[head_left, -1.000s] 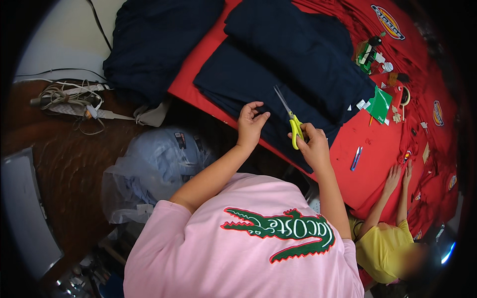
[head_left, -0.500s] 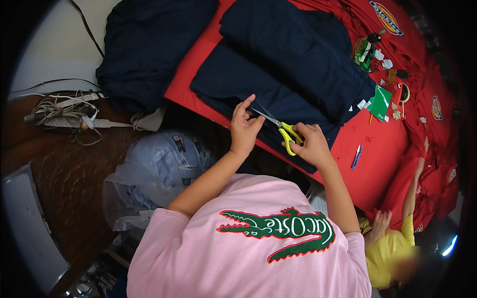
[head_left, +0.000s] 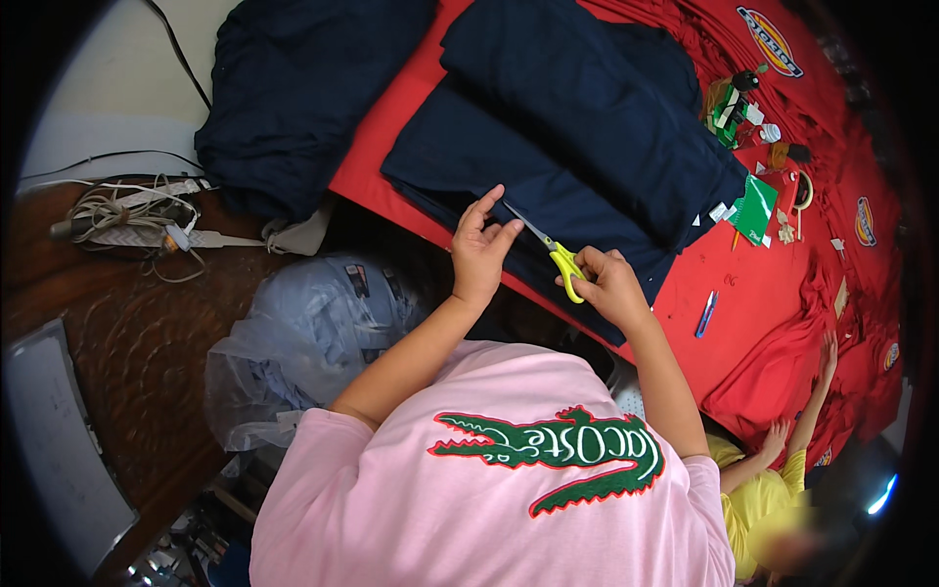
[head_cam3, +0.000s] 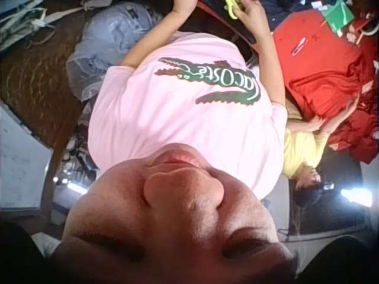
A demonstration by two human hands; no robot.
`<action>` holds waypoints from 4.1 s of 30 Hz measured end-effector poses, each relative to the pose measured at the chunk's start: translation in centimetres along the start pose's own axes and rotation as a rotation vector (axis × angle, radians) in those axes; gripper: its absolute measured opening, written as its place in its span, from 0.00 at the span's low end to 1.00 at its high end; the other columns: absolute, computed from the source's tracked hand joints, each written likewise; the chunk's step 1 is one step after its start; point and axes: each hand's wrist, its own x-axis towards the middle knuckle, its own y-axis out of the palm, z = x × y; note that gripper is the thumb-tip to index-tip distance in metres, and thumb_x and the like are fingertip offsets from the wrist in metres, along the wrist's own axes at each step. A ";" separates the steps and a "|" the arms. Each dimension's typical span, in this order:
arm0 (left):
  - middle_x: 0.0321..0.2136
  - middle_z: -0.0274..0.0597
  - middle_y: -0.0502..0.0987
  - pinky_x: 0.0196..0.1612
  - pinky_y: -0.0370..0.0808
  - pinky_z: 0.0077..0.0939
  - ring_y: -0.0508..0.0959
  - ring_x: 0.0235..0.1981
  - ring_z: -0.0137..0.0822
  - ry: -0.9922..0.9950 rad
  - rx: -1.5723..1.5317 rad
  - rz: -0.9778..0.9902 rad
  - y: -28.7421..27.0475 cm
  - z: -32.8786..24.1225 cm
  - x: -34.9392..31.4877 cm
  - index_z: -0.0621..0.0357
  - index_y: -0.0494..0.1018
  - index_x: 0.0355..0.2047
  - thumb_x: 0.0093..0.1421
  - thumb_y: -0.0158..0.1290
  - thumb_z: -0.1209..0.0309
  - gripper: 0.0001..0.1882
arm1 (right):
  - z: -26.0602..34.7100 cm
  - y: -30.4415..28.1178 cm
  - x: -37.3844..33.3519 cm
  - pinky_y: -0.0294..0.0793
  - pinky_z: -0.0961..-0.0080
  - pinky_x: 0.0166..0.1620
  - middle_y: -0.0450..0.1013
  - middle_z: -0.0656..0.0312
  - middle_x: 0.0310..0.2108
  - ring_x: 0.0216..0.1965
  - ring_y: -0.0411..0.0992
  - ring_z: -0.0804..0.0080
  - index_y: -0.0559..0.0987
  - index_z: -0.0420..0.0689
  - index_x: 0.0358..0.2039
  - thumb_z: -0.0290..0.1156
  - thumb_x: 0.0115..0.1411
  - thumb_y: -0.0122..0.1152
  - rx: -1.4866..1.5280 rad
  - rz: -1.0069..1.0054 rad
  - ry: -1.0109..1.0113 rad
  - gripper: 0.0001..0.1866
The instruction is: The person trims threads from dark garments using shears while working at a table covered in stacks of t-shirts.
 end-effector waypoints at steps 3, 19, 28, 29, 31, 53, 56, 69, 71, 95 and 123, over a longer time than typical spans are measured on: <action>0.57 0.35 0.70 0.52 0.81 0.18 0.77 0.47 0.24 0.000 -0.034 -0.015 -0.1 -0.3 0.5 0.62 0.69 0.71 0.63 0.60 0.91 0.36 | 0.3 0.0 0.1 0.68 0.66 0.45 0.73 0.62 0.23 0.32 0.65 0.62 0.81 0.42 0.36 0.33 0.55 0.75 0.024 -0.015 -0.025 0.13; 0.61 0.38 0.70 0.53 0.82 0.20 0.79 0.48 0.27 0.109 0.085 0.006 -1.5 -1.5 1.6 0.60 0.63 0.75 0.63 0.59 0.91 0.40 | 0.7 0.4 2.5 0.70 0.64 0.45 0.76 0.60 0.24 0.32 0.68 0.60 0.83 0.43 0.38 0.32 0.56 0.73 0.015 0.012 -0.034 0.12; 0.66 0.39 0.65 0.58 0.80 0.23 0.77 0.58 0.30 0.092 -0.034 0.051 -2.0 -4.4 2.3 0.60 0.57 0.78 0.62 0.56 0.95 0.45 | 4.4 0.1 4.6 0.70 0.63 0.44 0.74 0.60 0.26 0.37 0.66 0.60 0.81 0.42 0.38 0.36 0.54 0.76 0.020 -0.004 -0.078 0.16; 0.66 0.40 0.66 0.59 0.80 0.23 0.77 0.58 0.30 0.088 -0.051 0.052 -2.0 -4.6 2.3 0.60 0.56 0.78 0.62 0.56 0.95 0.46 | 4.6 0.1 4.7 0.70 0.63 0.44 0.74 0.60 0.26 0.37 0.66 0.60 0.81 0.42 0.38 0.36 0.54 0.76 0.019 -0.004 -0.070 0.15; 0.65 0.41 0.67 0.59 0.80 0.24 0.78 0.57 0.30 0.081 -0.086 0.056 -2.0 -4.8 2.5 0.60 0.55 0.79 0.62 0.56 0.95 0.47 | 4.8 0.2 4.9 0.70 0.63 0.44 0.75 0.60 0.26 0.36 0.66 0.61 0.81 0.42 0.37 0.35 0.55 0.75 0.018 -0.007 -0.052 0.14; 0.68 0.41 0.64 0.57 0.82 0.25 0.79 0.57 0.32 0.108 -0.052 0.090 -4.3 -5.7 4.6 0.53 0.53 0.80 0.59 0.60 0.94 0.52 | 7.2 0.3 6.7 0.66 0.66 0.48 0.74 0.62 0.23 0.32 0.66 0.64 0.81 0.43 0.37 0.33 0.56 0.73 0.034 0.039 -0.026 0.12; 0.66 0.40 0.65 0.55 0.82 0.23 0.78 0.52 0.29 0.131 0.014 0.081 -5.0 -4.9 5.0 0.55 0.58 0.78 0.59 0.61 0.93 0.49 | 6.3 1.1 6.9 0.66 0.66 0.48 0.74 0.61 0.23 0.32 0.65 0.64 0.80 0.43 0.36 0.32 0.57 0.72 0.058 0.048 -0.020 0.11; 0.62 0.40 0.68 0.56 0.82 0.23 0.79 0.55 0.30 0.111 -0.072 0.065 -6.0 -7.0 6.5 0.57 0.58 0.78 0.61 0.59 0.94 0.47 | 9.3 1.8 8.3 0.68 0.64 0.44 0.76 0.59 0.25 0.35 0.66 0.60 0.81 0.43 0.37 0.34 0.56 0.75 -0.017 -0.055 -0.079 0.13; 0.63 0.40 0.66 0.54 0.84 0.22 0.80 0.52 0.30 0.123 -0.085 0.066 -6.2 -6.8 6.8 0.56 0.60 0.77 0.60 0.60 0.93 0.46 | 9.2 1.8 8.5 0.68 0.64 0.44 0.75 0.58 0.25 0.35 0.66 0.60 0.81 0.43 0.37 0.34 0.57 0.75 -0.010 -0.038 -0.059 0.13; 0.66 0.44 0.68 0.61 0.80 0.28 0.78 0.59 0.33 0.202 0.098 0.084 -9.0 -7.4 9.2 0.55 0.55 0.79 0.63 0.56 0.93 0.47 | 10.1 3.8 10.2 0.69 0.63 0.43 0.76 0.60 0.25 0.34 0.66 0.61 0.81 0.43 0.38 0.32 0.58 0.73 -0.017 -0.079 -0.066 0.11; 0.40 0.32 0.78 0.53 0.76 0.20 0.78 0.40 0.22 -0.003 0.179 0.029 -18.3 -3.8 10.2 0.61 0.74 0.68 0.66 0.54 0.89 0.30 | -0.2 -1.8 0.5 0.75 0.74 0.36 0.77 0.58 0.30 0.29 0.75 0.75 0.72 0.42 0.45 0.45 0.80 0.53 0.693 -1.170 0.274 0.17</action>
